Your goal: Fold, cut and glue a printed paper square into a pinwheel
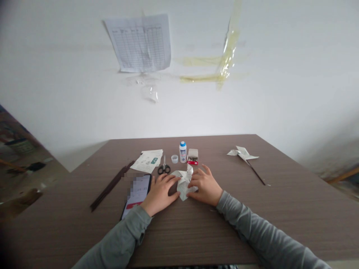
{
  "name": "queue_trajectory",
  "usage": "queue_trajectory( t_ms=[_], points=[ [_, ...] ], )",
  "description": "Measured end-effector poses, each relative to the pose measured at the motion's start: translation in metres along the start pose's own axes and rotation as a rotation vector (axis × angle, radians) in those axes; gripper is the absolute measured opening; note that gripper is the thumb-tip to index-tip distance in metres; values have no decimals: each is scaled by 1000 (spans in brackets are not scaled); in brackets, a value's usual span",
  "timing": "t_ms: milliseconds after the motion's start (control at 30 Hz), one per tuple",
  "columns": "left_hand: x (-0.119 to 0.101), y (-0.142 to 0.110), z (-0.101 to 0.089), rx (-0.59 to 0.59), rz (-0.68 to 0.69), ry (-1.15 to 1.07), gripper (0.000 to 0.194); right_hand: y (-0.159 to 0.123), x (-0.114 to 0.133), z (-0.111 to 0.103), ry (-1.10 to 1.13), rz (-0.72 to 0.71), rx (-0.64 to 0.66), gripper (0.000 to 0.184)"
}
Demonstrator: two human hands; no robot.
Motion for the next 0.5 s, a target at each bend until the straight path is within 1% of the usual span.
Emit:
queue_trajectory(
  t_ms=[133, 300, 500],
  points=[
    [2, 1, 1, -13, 5, -12, 64, 0, 2, 0, -7, 48, 17, 20],
    [0, 1, 0, -11, -9, -12, 63, -1, 0, 0, -2, 67, 4, 26],
    [-2, 0, -2, 9, -16, -2, 65, 1, 0, 1, 9, 86, -11, 26]
  ],
)
Point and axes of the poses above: each hand's wrist, its own y-axis towards the middle knuckle, its own z-axis out of the palm, x = y × z, the point moved 5 cm from there along y, towards the middle knuckle, and after that the axes turned 6 degrees about -x, right-handed, at the moved point
